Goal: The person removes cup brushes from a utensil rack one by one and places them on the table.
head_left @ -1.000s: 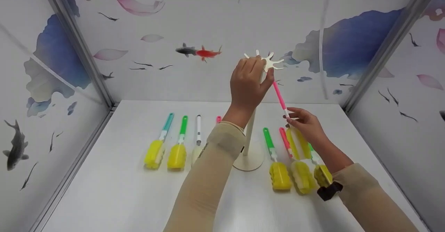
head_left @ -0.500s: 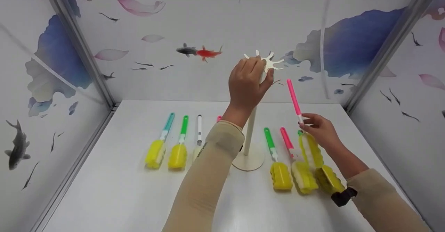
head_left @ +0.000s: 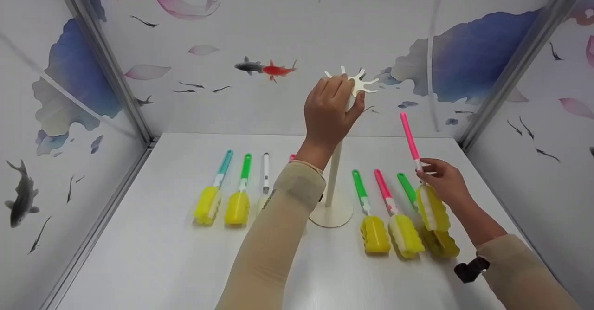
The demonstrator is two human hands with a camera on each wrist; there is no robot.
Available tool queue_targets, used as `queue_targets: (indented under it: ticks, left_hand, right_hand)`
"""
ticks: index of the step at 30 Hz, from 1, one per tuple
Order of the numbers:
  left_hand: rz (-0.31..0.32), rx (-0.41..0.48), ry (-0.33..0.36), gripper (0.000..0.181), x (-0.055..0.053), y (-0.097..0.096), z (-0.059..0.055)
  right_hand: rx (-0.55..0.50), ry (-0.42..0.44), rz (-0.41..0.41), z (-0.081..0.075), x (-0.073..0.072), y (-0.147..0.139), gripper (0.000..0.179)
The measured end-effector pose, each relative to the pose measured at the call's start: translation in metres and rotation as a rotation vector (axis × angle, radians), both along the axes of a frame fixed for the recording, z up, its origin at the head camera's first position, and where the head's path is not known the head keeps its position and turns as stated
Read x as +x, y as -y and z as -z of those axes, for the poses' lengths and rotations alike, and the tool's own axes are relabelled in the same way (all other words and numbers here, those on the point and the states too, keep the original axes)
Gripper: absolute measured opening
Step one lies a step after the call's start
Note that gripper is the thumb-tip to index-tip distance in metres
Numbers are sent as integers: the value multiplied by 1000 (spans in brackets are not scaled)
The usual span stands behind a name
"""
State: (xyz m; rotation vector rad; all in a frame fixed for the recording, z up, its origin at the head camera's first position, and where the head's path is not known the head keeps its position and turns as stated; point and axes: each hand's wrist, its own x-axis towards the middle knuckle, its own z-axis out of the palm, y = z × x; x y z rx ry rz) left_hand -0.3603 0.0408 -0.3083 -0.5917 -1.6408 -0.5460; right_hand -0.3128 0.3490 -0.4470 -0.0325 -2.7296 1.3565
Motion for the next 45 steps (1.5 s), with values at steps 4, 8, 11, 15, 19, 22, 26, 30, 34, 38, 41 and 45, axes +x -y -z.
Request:
queue_targets:
  ticks: [4, 8, 11, 15, 19, 22, 26, 30, 34, 38, 41, 45]
  left_hand:
    - [-2, 4, -5, 23, 0, 0, 0]
    - [-2, 5, -11, 23, 0, 0, 0]
    - [-5, 6, -13, 23, 0, 0, 0]
    - [-8, 4, -15, 23, 0, 1, 0]
    - [0, 6, -8, 23, -1, 1, 0]
    - [4, 8, -6, 22, -1, 1, 0]
    - [0, 9, -7, 23, -1, 0, 0]
    - [-3, 9, -3, 24, -1, 0, 0]
    - [-7, 9, 4, 24, -1, -1, 0]
    - [-3, 10, 8, 24, -1, -1, 1]
    - [5, 12, 7, 24, -2, -1, 1]
    - [14, 13, 2, 24, -2, -2, 0]
  right_hand:
    - [17, 29, 16, 2, 3, -10, 58]
    - [26, 44, 35, 4, 7, -19, 60]
    - [24, 57, 58, 4, 9, -24, 62]
    - [26, 84, 89, 4, 11, -31, 62]
    - [32, 108, 115, 7, 13, -38, 64]
    - [49, 119, 121, 9, 13, -44, 64]
    - [87, 136, 124, 10, 14, -50, 63]
    - [112, 155, 129, 10, 14, -55, 64]
    - [169, 138, 108, 12, 15, -59, 60]
    - [240, 149, 99, 14, 15, -62, 55]
    - [291, 183, 97, 13, 16, -64, 55]
    - [362, 208, 88, 12, 16, -67, 55]
